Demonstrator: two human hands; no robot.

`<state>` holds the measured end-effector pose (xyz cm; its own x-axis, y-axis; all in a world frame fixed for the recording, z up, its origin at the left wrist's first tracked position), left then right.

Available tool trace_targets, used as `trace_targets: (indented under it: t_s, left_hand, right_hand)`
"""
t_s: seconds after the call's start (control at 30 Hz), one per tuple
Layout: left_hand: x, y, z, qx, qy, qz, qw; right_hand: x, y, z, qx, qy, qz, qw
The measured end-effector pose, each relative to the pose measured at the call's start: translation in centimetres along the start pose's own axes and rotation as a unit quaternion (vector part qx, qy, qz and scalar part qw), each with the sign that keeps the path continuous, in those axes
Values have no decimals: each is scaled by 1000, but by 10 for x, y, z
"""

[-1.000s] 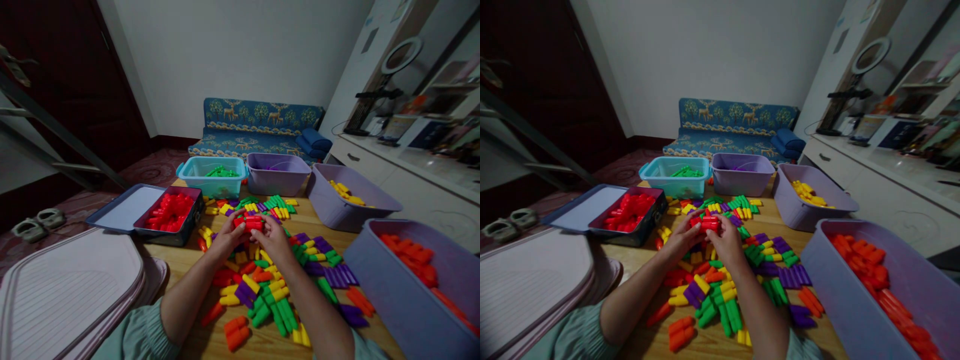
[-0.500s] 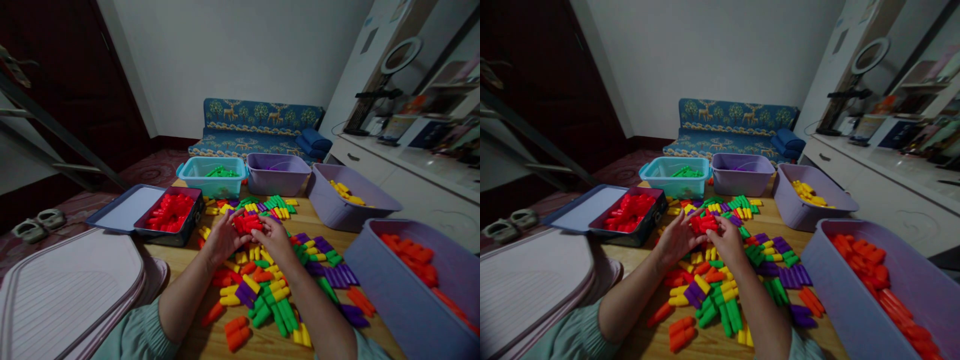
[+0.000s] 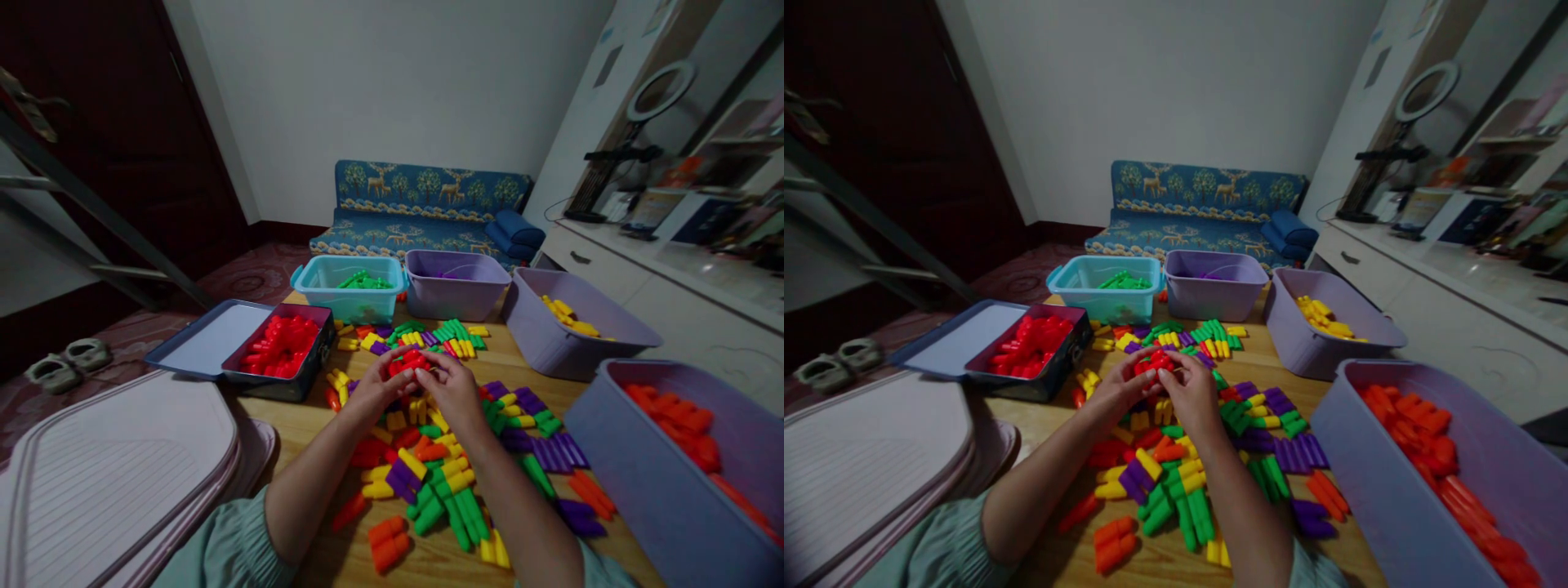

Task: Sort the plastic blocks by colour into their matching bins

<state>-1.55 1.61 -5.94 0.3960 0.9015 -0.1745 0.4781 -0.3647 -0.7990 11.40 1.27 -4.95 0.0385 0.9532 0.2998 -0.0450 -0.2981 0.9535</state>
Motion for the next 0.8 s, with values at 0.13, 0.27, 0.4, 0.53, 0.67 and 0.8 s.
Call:
trace_targets:
  t_s: [0.13, 0.27, 0.4, 0.53, 0.67, 0.8]
  left_hand:
    - [0, -3, 4, 21, -37, -31, 999]
    - [1, -5, 9, 1, -80, -58, 995]
    - [0, -8, 9, -47, -111, -72, 990]
    - [-2, -23, 7, -113, -145, -47, 982]
    - [-14, -63, 19, -148, -193, -86, 966]
    - [-34, -110, 45, -72, -254, -223, 938]
  right_hand:
    - [-2, 3, -7, 38, 27, -17, 999]
    - [-5, 7, -13, 68, 59, -19, 996]
    - [-7, 13, -16, 63, 73, -13, 995]
    - [-5, 21, -11, 69, 34, 13, 997]
    - [-1, 24, -2, 58, -7, 22, 998]
    - [2, 24, 7, 66, -41, 16, 997]
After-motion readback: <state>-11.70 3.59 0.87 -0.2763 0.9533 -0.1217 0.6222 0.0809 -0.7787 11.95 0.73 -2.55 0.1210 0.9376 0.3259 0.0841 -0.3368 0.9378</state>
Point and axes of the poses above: each hand's wrist, its own x-axis towards the middle knuckle, its own z-axis out of the back of the hand, y = z × x, the point moved 4 cm from there along x, towards the middle knuckle, and after that the axes turned 9 degrees about z, right-handed, at the moved point
